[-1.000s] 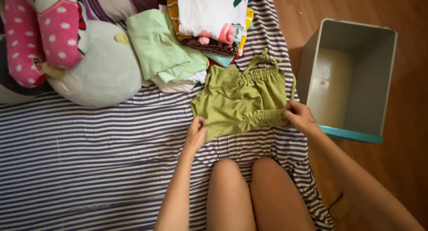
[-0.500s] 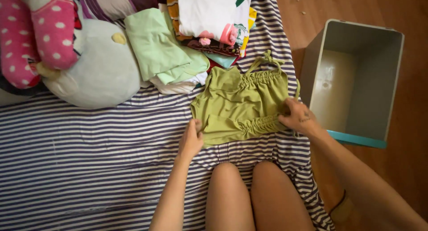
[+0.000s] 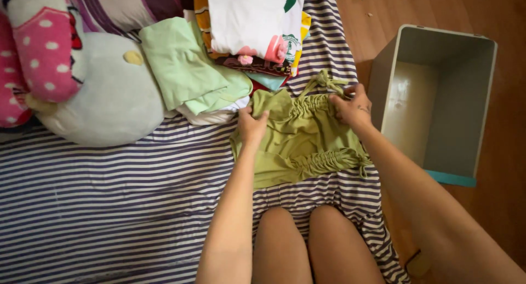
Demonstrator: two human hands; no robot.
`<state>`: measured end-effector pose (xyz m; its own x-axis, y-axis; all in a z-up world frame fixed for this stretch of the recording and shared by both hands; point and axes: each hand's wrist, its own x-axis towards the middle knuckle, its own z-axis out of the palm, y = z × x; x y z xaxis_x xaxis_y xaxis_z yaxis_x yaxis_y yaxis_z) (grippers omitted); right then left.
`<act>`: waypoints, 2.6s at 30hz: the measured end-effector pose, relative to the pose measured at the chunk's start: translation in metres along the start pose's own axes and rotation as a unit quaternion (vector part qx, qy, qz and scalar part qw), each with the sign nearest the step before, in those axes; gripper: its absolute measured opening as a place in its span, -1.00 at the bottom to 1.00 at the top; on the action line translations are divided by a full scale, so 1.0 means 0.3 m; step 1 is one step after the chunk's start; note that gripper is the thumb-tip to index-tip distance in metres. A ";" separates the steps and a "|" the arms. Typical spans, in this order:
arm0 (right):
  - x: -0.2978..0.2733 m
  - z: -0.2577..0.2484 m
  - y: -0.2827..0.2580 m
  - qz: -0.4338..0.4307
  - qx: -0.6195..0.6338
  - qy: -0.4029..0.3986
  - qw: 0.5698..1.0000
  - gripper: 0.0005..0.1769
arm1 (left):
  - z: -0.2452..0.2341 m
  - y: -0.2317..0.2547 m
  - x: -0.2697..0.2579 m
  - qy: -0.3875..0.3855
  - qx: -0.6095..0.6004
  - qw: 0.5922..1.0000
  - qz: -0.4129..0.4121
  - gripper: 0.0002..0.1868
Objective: Folding various articles of clothing on a bed and placing them into a storage bin.
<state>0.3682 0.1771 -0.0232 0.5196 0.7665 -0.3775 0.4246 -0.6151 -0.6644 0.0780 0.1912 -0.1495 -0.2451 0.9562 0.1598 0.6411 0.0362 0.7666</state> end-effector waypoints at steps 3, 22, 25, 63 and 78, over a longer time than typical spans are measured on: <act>-0.005 0.005 -0.006 -0.066 -0.022 0.017 0.997 -0.57 | 0.028 -0.043 -0.004 -0.064 -0.005 0.983 -0.170 -0.55; -0.063 -0.138 0.300 0.063 0.294 -0.131 0.945 -0.83 | -0.411 0.127 -0.296 -0.042 -0.174 0.975 -0.134 -0.49; -0.105 -0.117 0.229 -0.085 0.105 -0.030 0.990 -0.74 | -0.406 0.236 -0.260 -0.114 -0.022 0.993 0.015 -0.51; -0.184 -0.085 0.269 -0.150 -0.017 0.058 0.987 -0.45 | -0.433 0.166 -0.201 -0.033 -0.034 0.996 -0.080 -0.26; -0.059 -0.099 0.324 -0.069 -0.171 0.027 0.982 -0.26 | -0.422 0.108 -0.225 -0.010 -0.051 0.993 -0.102 -0.47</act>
<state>0.4223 0.0981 -0.0619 0.4747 0.8416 -0.2576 0.7136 -0.5393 -0.4471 0.0231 0.0911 -0.0568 -0.3459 0.9381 -0.0169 0.5020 0.2002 0.8414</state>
